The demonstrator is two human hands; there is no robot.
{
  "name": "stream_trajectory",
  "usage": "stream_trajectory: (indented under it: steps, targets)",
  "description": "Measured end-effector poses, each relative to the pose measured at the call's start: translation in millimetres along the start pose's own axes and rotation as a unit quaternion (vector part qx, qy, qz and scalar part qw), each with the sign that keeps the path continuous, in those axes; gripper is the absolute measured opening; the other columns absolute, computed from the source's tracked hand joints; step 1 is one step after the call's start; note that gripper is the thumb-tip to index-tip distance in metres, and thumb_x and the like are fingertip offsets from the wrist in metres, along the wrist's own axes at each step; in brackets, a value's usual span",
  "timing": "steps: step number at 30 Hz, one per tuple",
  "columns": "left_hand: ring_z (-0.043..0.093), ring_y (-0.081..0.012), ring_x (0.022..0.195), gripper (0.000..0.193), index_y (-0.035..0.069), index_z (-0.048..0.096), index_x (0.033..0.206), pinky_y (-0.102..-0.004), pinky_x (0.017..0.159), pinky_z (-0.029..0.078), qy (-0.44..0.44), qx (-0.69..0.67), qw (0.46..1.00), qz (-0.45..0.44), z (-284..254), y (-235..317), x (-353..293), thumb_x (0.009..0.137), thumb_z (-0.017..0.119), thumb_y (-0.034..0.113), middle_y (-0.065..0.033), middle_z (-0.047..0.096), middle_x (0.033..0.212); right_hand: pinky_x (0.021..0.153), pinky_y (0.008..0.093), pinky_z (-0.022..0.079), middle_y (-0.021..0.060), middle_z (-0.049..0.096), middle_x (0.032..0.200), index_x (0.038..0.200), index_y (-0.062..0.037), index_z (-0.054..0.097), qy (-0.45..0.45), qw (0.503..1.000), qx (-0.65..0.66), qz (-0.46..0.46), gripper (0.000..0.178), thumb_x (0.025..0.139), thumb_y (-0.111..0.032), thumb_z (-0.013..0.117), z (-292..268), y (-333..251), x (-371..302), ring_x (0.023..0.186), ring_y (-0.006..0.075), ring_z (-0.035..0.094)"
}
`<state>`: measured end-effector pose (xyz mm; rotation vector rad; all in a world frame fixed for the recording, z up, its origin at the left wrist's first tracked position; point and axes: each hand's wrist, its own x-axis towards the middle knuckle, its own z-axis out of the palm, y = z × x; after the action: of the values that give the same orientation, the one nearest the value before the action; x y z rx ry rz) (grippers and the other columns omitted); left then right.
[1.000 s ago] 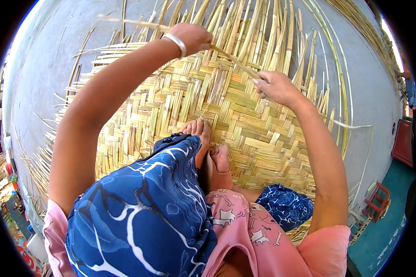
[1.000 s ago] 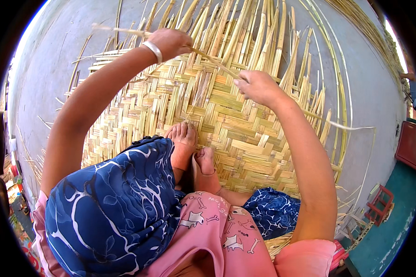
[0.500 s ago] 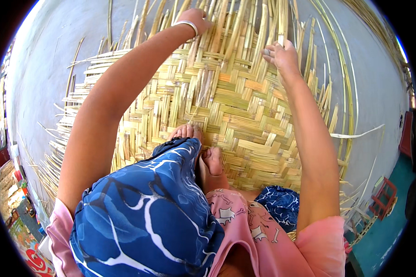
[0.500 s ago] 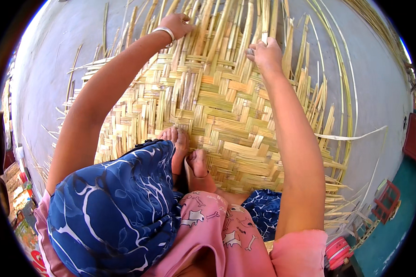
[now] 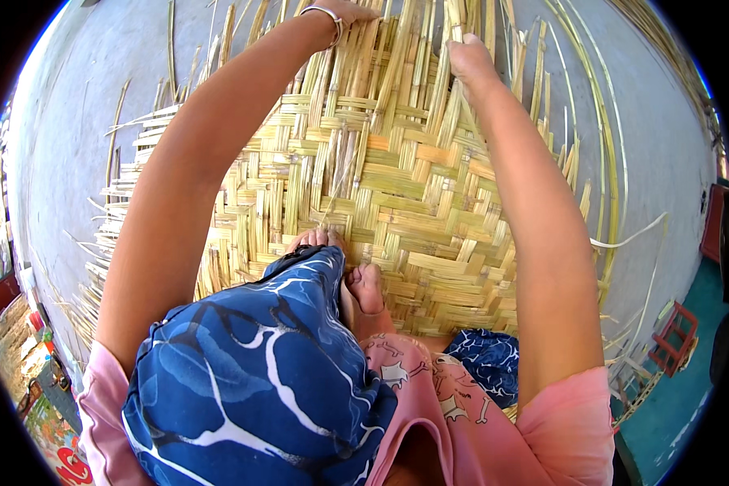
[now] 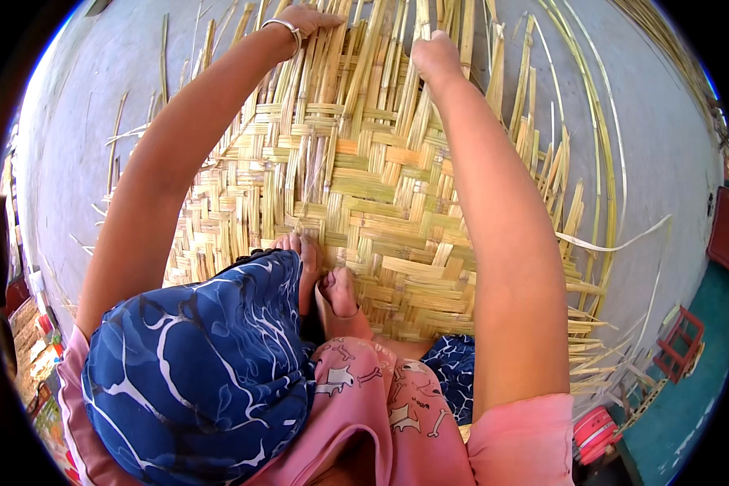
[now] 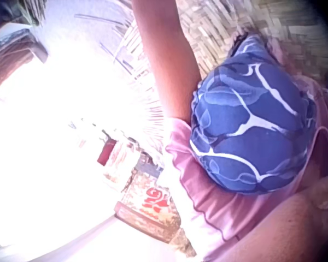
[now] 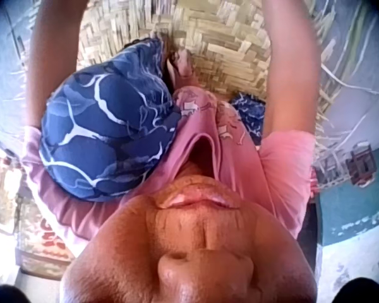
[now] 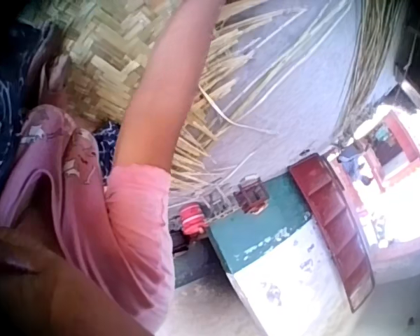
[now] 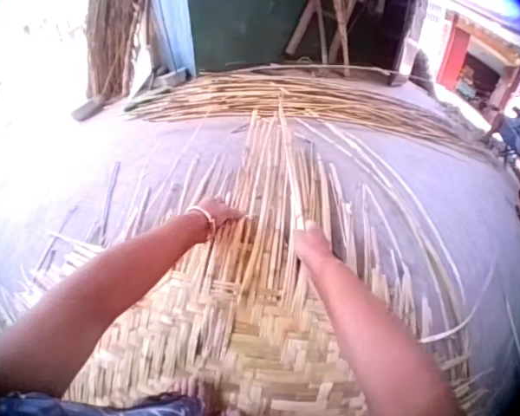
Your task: The person weaves a large flat basket using dried palm leaves. They sit on the floor and interlace the leaves by hand to form a tight pattern, gradually expanding the woven area.
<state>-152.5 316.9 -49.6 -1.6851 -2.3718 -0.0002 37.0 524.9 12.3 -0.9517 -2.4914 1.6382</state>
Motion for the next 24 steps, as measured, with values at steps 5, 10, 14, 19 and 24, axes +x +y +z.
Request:
stream_trajectory:
  steps: [5, 10, 14, 19, 24]
  targets:
    - [0.053, -0.0162, 0.050, 0.031, 0.004, 0.063, 0.073, -0.0322, 0.042, 0.041, -0.109, -0.633, 0.612, -0.461, -68, 25, 6, 0.079, 0.069, 0.033, -0.0082, 0.057, 0.062, 0.087, 0.0395, 0.041, 0.0177, 0.058, 0.103, 0.110, 0.0047, 0.052, -0.004, 0.975, 0.220, 0.026, 0.030, 0.083, -0.009, 0.047, -1, -12, -12, 0.098, 0.0259, 0.055]
    - [0.045, -0.0140, 0.044, 0.034, 0.008, 0.062, 0.065, -0.0325, 0.040, 0.034, -0.157, -0.584, 0.664, -0.440, -84, 36, 16, 0.076, 0.070, 0.040, -0.0029, 0.051, 0.056, 0.085, 0.0411, 0.039, 0.0095, 0.058, 0.093, 0.103, -0.0027, 0.052, -0.066, 0.959, 0.271, 0.051, 0.023, 0.085, -0.017, 0.052, -5, -3, 18, 0.089, 0.0210, 0.053]
    - [0.040, -0.0123, 0.042, 0.032, 0.011, 0.062, 0.065, -0.0320, 0.038, 0.029, -0.196, -0.557, 0.681, -0.433, -88, 38, 24, 0.076, 0.068, 0.040, -0.0013, 0.048, 0.052, 0.073, 0.0332, 0.050, 0.0064, 0.063, 0.091, 0.098, -0.0055, 0.055, -0.066, 0.959, 0.265, 0.072, 0.014, 0.089, -0.016, 0.053, -11, 10, 37, 0.079, 0.0170, 0.061]
    - [0.045, -0.0136, 0.048, 0.032, 0.009, 0.062, 0.066, -0.0308, 0.044, 0.034, -0.124, -0.589, 0.682, -0.416, -81, 43, 17, 0.077, 0.067, 0.039, -0.0026, 0.052, 0.057, 0.083, 0.0376, 0.055, 0.0138, 0.063, 0.099, 0.100, -0.0005, 0.054, -0.098, 0.913, 0.394, 0.040, 0.017, 0.092, -0.014, 0.047, -20, -5, 14, 0.089, 0.0220, 0.063]
    - [0.048, -0.0143, 0.051, 0.032, 0.007, 0.064, 0.072, -0.0305, 0.046, 0.036, -0.162, -0.556, 0.724, -0.375, -70, 30, 17, 0.077, 0.067, 0.038, -0.0032, 0.057, 0.064, 0.074, 0.0401, 0.057, 0.0134, 0.061, 0.095, 0.102, -0.0005, 0.050, -0.128, 0.912, 0.388, 0.040, 0.017, 0.092, -0.013, 0.044, -19, -17, 3, 0.085, 0.0238, 0.062]
